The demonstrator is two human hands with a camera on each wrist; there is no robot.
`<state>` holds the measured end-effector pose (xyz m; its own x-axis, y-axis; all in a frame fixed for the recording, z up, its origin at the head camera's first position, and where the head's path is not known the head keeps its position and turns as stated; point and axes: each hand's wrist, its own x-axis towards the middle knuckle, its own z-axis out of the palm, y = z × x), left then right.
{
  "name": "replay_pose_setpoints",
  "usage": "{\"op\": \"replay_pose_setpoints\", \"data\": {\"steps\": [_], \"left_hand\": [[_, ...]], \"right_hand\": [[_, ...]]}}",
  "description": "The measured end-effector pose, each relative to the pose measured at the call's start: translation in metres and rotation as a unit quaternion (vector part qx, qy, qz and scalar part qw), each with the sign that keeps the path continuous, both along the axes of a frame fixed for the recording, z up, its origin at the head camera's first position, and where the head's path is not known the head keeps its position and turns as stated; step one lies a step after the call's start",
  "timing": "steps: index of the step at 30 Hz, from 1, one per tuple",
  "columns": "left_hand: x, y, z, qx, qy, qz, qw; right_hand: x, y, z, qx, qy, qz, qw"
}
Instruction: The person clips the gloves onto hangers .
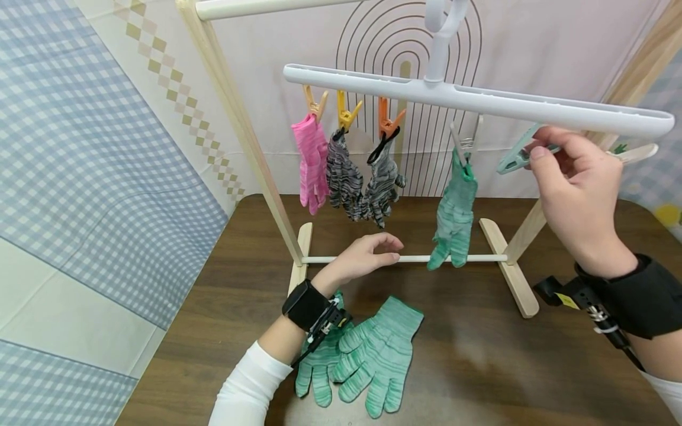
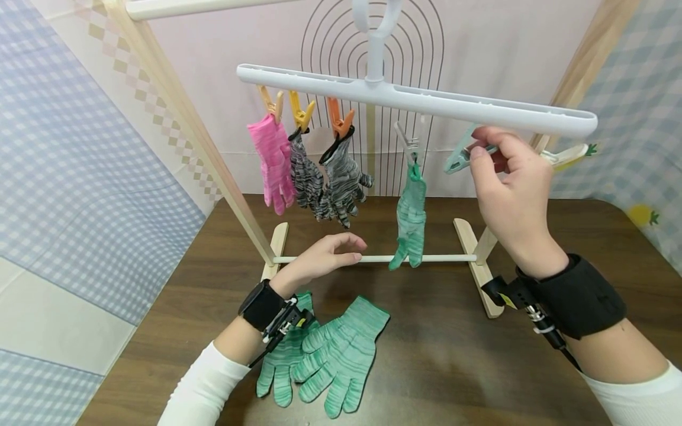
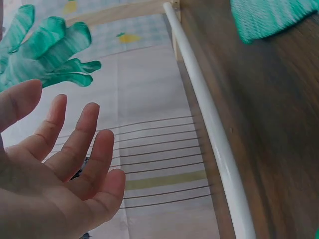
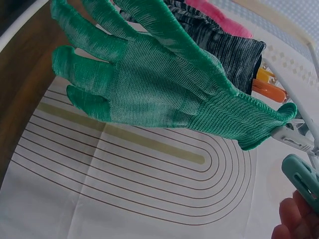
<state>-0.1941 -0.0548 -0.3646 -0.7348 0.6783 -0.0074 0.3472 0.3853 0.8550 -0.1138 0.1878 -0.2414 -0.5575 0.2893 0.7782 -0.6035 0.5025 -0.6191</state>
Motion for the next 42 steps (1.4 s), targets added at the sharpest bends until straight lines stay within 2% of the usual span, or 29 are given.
{"op": "replay_pose_setpoints", "data": {"steps": [6,11,17,21,27,32,42], "left_hand": [[-0.003,-0.001,-0.008,-0.036,-0.001,0.002,0.9994],[-0.006,-0.001,-0.015,-0.066,0.007,-0.012,0.9977],[-0.008,-0.001,-0.021,-0.092,0.002,-0.022,0.9955],[-0.009,-0.002,-0.024,-0.120,0.002,-0.025,0.9925],[-0.007,-0.003,-0.026,-0.155,0.017,-0.050,0.9865],[-0.007,-0.003,-0.029,-0.167,0.017,-0.061,0.9840],[-0.009,0.001,-0.038,-0.190,0.021,-0.061,0.9797]], "right_hand": [[0.001,-0.001,0.000,0.008,0.008,0.007,1.000],[0.002,0.001,-0.002,0.030,0.016,-0.006,0.999],[0.003,0.002,-0.003,0.035,0.007,0.005,0.999],[0.004,0.002,-0.004,0.038,0.006,0.004,0.999],[0.005,0.001,-0.005,0.042,0.006,0.000,0.999],[0.004,0.001,-0.006,0.029,0.009,0.015,0.999],[0.004,0.000,-0.006,0.001,0.015,0.043,0.999]]}}
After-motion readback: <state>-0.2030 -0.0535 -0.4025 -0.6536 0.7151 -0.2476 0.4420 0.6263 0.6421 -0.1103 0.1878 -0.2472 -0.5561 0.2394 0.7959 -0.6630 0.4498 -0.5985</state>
